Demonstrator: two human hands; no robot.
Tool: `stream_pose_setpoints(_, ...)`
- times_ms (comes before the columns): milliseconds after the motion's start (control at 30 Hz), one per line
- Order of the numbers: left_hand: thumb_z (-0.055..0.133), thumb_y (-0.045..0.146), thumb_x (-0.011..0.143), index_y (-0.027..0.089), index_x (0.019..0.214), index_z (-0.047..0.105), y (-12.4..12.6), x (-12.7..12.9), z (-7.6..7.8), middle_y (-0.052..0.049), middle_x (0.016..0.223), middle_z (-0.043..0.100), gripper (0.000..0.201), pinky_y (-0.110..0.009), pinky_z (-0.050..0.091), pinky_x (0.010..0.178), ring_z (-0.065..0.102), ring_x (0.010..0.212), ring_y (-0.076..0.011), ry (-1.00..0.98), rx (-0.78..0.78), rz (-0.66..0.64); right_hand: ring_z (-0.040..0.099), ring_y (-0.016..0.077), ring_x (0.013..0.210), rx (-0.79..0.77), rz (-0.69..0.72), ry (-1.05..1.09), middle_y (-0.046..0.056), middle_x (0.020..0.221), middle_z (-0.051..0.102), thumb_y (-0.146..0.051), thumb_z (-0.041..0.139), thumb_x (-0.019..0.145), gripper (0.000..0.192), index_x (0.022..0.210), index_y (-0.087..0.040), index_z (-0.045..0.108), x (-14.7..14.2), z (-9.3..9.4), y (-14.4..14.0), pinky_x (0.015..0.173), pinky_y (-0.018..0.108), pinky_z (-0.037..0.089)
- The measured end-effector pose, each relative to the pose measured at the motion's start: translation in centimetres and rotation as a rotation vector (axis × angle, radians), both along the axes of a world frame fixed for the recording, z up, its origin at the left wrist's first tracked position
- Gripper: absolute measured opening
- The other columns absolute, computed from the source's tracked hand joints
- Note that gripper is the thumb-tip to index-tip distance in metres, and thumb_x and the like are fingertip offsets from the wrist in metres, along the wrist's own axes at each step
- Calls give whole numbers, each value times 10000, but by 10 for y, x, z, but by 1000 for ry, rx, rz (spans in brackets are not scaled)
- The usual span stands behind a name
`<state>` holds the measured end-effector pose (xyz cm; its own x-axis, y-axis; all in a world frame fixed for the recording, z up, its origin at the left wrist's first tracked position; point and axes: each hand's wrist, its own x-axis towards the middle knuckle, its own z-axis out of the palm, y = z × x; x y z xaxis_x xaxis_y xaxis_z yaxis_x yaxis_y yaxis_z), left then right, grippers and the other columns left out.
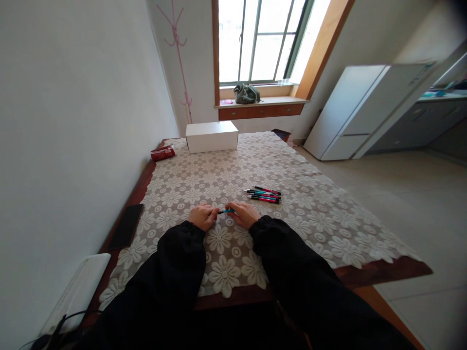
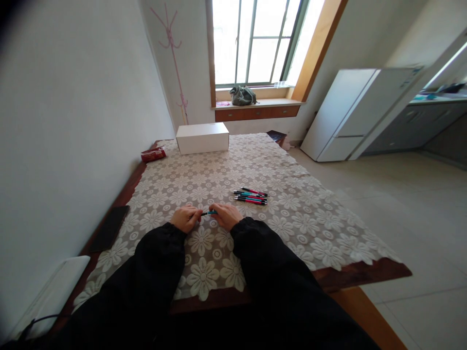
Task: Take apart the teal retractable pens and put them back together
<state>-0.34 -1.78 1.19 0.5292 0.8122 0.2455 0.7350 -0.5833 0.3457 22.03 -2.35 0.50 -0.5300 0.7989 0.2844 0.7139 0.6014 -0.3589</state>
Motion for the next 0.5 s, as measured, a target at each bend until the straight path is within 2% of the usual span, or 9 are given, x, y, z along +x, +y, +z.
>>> stream_pose_setpoints(133,420,378,967,226,784,706,2,0,-2,-42,817,697,372,-293,436,773,600,847,-194,4,2,30,610,180,911,39,25,7,52,998,675,-335,521,957,206,1100,-220,616,1,-1,1,791,273,410)
stream_pose_setpoints(267,502,332,929,242,980,704,3,0,-5,-37,979,718,227,-317,467,847,616,962,-210,-66,-11,43,587,191,956,74,19,-12,62,996,663,-291,476,977,204,1073,-215,639,2,-4,4,843,293,411)
stream_pose_setpoints(500,529,251,892,236,1045,682,4,-1,-5,-40,1033,710,217,-332,492,875,632,964,-208,-114,-55,69,560,205,964,74,7,-15,58,1008,656,-251,530,944,171,1064,-221,648,5,-6,8,854,322,412)
